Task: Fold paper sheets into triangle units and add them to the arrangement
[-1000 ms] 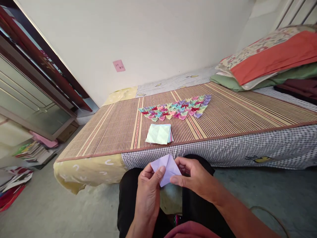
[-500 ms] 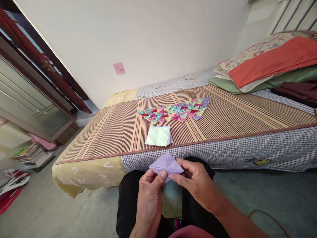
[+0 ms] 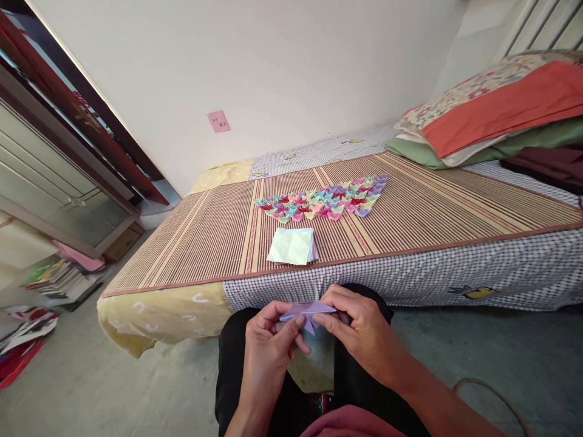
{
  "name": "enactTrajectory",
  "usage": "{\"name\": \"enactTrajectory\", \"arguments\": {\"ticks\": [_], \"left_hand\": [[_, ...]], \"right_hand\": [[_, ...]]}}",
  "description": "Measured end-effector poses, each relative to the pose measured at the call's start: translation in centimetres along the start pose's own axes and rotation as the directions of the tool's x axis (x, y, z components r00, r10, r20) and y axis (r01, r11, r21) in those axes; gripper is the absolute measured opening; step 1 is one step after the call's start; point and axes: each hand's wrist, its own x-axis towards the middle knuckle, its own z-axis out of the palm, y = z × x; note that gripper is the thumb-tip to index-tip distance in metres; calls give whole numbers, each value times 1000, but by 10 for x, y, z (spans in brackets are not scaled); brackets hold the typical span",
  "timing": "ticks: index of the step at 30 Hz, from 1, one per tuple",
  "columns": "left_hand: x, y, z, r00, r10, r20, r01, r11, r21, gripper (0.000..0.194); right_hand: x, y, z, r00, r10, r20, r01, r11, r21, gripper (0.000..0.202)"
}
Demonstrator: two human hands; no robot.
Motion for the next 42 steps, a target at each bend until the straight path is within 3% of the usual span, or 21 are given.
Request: {"name": "enactTrajectory", "arguments": {"ticks": [6,13,17,22,27,33,37,42], "left_hand": [[2,-1,2,999,-4,-52,-1,994,-111,24],[2,-2,4,994,-91,-68,76,978,-194,23],[1,-5,3,996,7,-89,-20,989,-147,14],[-2,-5,0,988,156,-7,-156,984,-86,4],[-6,2,-2,964,262,47,-265,962,65,3],[-12,11,0,909,418,-16,-398,877,269,7],[-13,11,3,902,430,-39,-405,874,268,5],[-12,9,9,914,384,-133,-367,921,132,7]], "right_hand": [[-2,2,4,987,-34,-155,31,999,-20,13],[-5,0,5,990,125,-60,-115,982,152,15],[-5,1,6,989,136,-54,-122,970,211,14],[-5,0,4,997,77,-20,-69,961,269,11],[-8,0,2,999,39,8,-40,955,293,10],[-8,-2,4,1000,13,-20,-6,941,339,7],[-5,-7,7,996,14,-92,19,934,355,12],[-5,-11,10,992,25,-126,23,930,368,14]]}}
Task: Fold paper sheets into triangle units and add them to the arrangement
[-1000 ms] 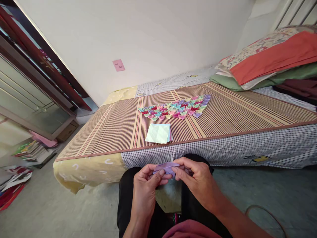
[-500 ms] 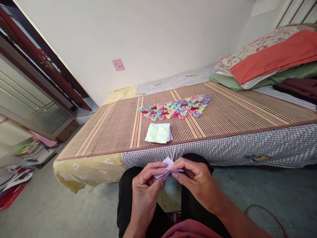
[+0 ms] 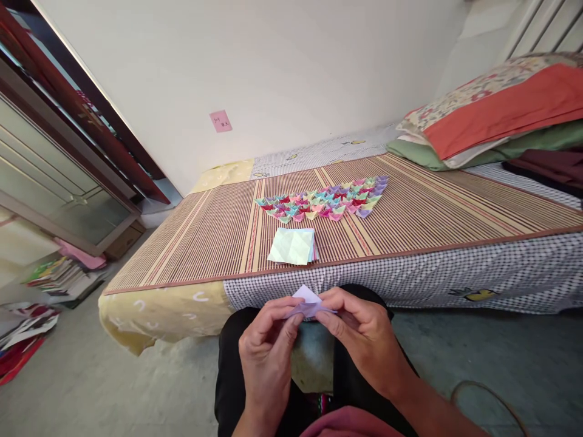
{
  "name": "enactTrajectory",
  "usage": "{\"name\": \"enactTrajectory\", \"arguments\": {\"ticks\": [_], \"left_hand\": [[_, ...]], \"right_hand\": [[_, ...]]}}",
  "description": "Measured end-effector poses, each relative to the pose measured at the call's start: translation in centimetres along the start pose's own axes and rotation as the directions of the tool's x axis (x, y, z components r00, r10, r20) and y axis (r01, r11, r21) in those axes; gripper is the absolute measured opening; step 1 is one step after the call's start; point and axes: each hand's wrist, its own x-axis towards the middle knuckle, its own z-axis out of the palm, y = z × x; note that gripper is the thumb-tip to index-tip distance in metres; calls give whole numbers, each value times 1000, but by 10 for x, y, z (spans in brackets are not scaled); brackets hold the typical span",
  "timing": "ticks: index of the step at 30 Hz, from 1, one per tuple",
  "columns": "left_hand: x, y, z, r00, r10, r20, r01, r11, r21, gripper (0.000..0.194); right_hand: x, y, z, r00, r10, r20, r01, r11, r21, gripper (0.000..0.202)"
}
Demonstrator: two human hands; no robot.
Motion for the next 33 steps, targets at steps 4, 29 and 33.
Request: {"name": "enactTrajectory", "arguments": {"ticks": [4,29,33], "left_hand": [[-2,2,3,1000,-15,5,15,999,33,10],[1,-4,3,999,-2,47,1,1000,30,8],[-4,-4,3,1000,2,-23,0,992,126,13]], "right_hand": [[-1,2,1,1000,2,-24,-3,1000,-30,17],[2,13,9,992,117,-44,-114,991,66,28],[1,11,11,996,24,-81,-26,999,-27,27]]}}
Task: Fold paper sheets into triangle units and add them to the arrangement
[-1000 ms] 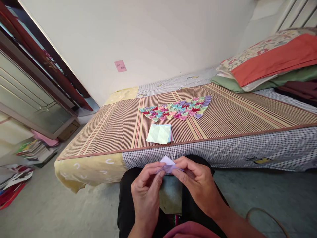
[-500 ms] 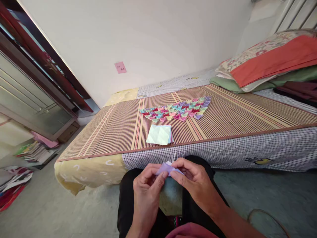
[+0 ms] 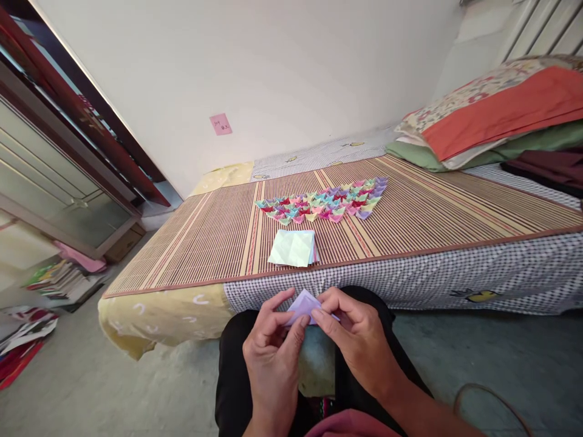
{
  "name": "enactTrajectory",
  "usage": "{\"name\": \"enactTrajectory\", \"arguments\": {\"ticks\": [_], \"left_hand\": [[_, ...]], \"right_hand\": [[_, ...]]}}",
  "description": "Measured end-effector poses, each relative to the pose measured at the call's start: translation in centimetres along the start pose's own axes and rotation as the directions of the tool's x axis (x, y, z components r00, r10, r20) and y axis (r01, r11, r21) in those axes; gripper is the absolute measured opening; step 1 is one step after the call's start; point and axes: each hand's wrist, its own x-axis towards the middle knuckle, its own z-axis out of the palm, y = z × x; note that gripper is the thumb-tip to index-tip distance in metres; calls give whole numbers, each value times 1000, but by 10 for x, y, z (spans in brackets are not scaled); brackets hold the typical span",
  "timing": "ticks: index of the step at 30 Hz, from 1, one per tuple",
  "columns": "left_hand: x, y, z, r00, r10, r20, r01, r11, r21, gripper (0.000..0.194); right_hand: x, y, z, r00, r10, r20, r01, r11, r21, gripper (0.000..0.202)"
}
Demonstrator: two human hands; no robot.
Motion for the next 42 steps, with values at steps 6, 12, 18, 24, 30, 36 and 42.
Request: {"name": "enactTrajectory", "arguments": {"ticks": [6,12,18,24,30,36,42], "left_hand": [[-2,0,1,997,-82,-5,81,992,-94,12],[-4,3,5,995,-101,-9,98,978,-183,9],[-7,-1,10,989,-130,-69,104,950,-295,14],[-6,1,11,981,-186,-54,159,931,-329,17],[-7,2,13,971,-231,-64,193,911,-364,23],[-7,1,13,970,-233,-64,195,912,-360,25],[-7,-1,13,977,-200,-66,162,914,-372,26]], "right_hand": [[-3,-2,1,996,-83,-16,82,994,-76,26],[-4,-1,2,994,-103,-16,102,991,-88,27],[-8,-1,2,993,-119,-6,118,987,-111,27],[-10,-1,4,987,-157,-24,151,974,-169,26],[-11,-2,6,984,-176,-36,167,969,-183,28],[-12,-2,7,989,-147,-34,138,971,-194,28],[-10,0,6,990,-131,-51,119,975,-189,29]]}}
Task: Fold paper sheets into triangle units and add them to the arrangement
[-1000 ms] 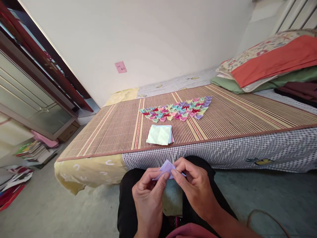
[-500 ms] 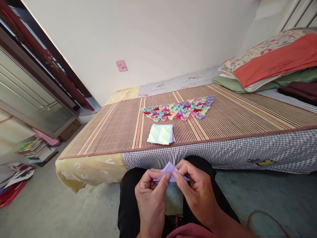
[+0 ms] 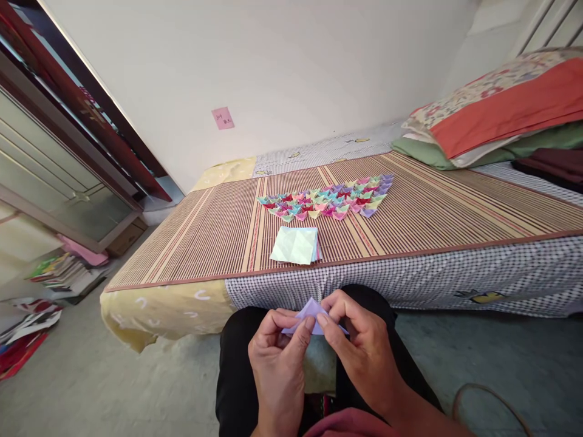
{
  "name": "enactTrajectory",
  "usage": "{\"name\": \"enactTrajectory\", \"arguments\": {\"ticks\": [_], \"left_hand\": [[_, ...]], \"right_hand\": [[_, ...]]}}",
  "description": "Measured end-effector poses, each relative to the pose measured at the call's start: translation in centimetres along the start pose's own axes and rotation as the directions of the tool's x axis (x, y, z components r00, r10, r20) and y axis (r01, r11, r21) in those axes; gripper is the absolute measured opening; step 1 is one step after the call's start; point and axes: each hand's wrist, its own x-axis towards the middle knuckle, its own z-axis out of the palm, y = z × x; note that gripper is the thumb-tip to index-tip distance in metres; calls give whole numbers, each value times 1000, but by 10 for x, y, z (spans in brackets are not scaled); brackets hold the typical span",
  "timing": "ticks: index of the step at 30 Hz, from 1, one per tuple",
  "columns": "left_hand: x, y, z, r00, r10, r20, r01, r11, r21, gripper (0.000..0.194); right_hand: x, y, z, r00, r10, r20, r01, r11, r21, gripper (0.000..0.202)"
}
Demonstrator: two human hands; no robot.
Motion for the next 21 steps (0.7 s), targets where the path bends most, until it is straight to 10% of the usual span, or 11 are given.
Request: {"name": "enactTrajectory", "arguments": {"ticks": [15,21], "left_hand": [[-1,0,0,988,-153,-2,153,987,46,35],[7,2,-5,936,-303,181,293,953,81,34]], "right_hand": [[2,3,-3,998,63,-25,-63,997,33,29],[3,3,-7,997,78,-2,-77,995,68,30]]}}
